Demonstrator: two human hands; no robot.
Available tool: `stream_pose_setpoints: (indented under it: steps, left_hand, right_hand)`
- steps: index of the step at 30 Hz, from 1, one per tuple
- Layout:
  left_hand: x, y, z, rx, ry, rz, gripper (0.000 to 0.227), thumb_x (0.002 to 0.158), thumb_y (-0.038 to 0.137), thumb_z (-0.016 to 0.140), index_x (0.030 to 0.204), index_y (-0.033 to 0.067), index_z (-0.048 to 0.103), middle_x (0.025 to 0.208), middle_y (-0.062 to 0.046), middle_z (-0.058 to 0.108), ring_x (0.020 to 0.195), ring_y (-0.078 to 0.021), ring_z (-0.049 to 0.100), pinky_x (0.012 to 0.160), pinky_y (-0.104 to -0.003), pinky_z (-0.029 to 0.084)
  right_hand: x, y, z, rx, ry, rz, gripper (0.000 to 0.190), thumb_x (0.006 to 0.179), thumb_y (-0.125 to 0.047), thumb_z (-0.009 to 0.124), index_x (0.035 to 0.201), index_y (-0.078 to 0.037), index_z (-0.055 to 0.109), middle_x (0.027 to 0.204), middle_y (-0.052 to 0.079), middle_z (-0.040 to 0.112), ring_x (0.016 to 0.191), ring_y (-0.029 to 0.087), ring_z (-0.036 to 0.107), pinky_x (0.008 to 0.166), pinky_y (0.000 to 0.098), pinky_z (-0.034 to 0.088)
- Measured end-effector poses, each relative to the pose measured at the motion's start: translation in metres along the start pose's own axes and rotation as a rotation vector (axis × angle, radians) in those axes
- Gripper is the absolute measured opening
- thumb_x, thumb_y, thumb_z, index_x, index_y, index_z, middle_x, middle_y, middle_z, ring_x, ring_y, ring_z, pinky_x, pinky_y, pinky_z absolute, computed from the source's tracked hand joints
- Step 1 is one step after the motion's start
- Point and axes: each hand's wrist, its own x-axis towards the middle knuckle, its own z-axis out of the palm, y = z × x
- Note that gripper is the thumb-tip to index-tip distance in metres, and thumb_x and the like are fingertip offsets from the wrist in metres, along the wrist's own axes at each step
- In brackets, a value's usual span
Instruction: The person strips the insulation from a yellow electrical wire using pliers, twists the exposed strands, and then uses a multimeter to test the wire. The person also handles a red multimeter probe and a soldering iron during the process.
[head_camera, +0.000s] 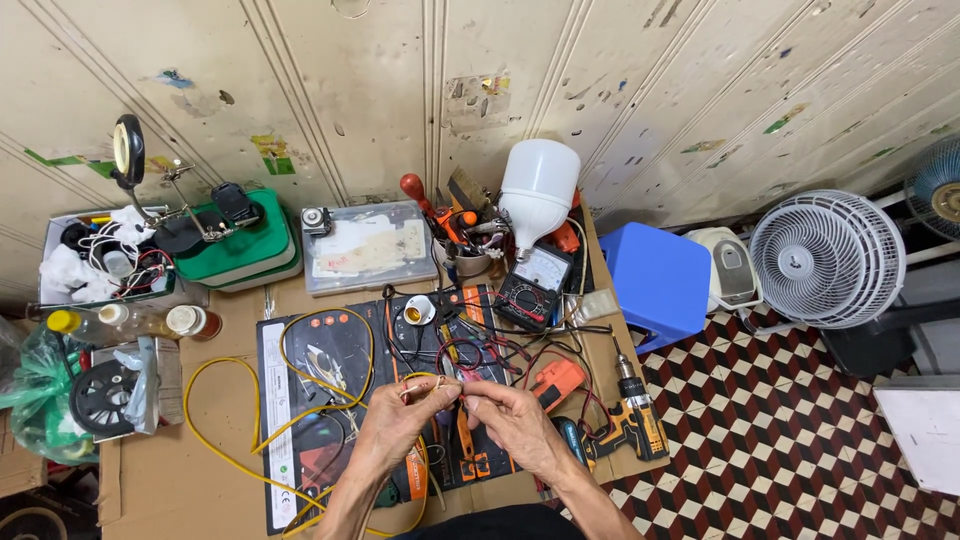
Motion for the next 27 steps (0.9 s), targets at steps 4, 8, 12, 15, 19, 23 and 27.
stream_pose_setpoints:
  steps: [4,8,12,15,19,23,27]
  left_hand:
    - [0.004,-0.006,-0.001,-0.006,-0.002,-0.026,0.028,0.087,0.022,0.076,0.103,0.0000,0.082,0.090,-0.004,0.079,0.084,-0.0113,0.070,0.079,-0.027,0.056]
    - [0.007,-0.013,-0.001,-0.121,-0.022,-0.053,0.027,0.087,0.021,0.076,0.102,-0.0015,0.081,0.089,-0.004,0.078,0.084,-0.0120,0.068,0.080,-0.028,0.055]
    - [0.011,-0.023,-0.001,-0.120,-0.026,-0.011,0.026,0.089,0.020,0.076,0.101,-0.0019,0.081,0.088,-0.004,0.076,0.083,-0.0109,0.066,0.079,-0.027,0.054]
    - [0.016,-0.030,-0.001,-0.130,0.003,-0.005,0.025,0.089,0.019,0.075,0.103,-0.0008,0.080,0.089,-0.004,0.077,0.081,-0.0106,0.067,0.077,-0.026,0.055]
    - [0.020,-0.034,-0.002,-0.124,-0.006,-0.018,0.024,0.090,0.018,0.075,0.103,-0.0012,0.079,0.088,-0.002,0.076,0.081,-0.0092,0.067,0.077,-0.025,0.054]
    - [0.018,-0.023,0.001,-0.046,0.010,-0.017,0.024,0.091,0.019,0.074,0.102,-0.0013,0.079,0.086,0.000,0.075,0.080,-0.0070,0.065,0.075,-0.023,0.053]
    - [0.016,-0.009,0.008,0.025,0.063,-0.020,0.024,0.093,0.021,0.072,0.102,-0.0002,0.080,0.085,0.001,0.075,0.079,-0.0055,0.063,0.073,-0.022,0.051]
  right_hand:
    - [0.002,0.000,-0.002,-0.009,-0.008,-0.006,0.037,0.101,-0.020,0.061,0.131,0.000,0.068,0.078,-0.003,0.063,0.053,0.001,0.042,0.044,0.0186,0.032]
    - [0.001,0.001,-0.004,-0.049,-0.007,-0.002,0.035,0.102,-0.019,0.060,0.129,0.000,0.069,0.079,-0.004,0.062,0.055,0.001,0.043,0.045,0.0186,0.034]
    - [0.006,0.009,-0.004,-0.023,-0.004,-0.032,0.033,0.102,-0.019,0.060,0.126,0.001,0.071,0.077,-0.004,0.058,0.056,0.001,0.041,0.045,0.0194,0.032]
    - [0.007,0.010,-0.003,-0.033,0.000,-0.063,0.031,0.104,-0.020,0.060,0.122,0.002,0.072,0.077,-0.004,0.057,0.057,0.001,0.040,0.047,0.0199,0.032]
    - [0.011,0.016,-0.007,-0.066,-0.015,-0.087,0.031,0.105,-0.021,0.059,0.121,0.002,0.072,0.078,-0.005,0.057,0.060,0.001,0.041,0.049,0.0199,0.034]
    - [0.015,0.018,-0.011,-0.112,-0.036,-0.171,0.034,0.107,-0.023,0.058,0.127,0.001,0.070,0.082,-0.003,0.063,0.068,0.002,0.050,0.058,0.0202,0.042]
    - [0.019,0.000,-0.020,-0.073,-0.058,-0.025,0.040,0.103,-0.029,0.055,0.131,-0.004,0.069,0.086,0.000,0.070,0.068,0.005,0.055,0.057,0.0208,0.045]
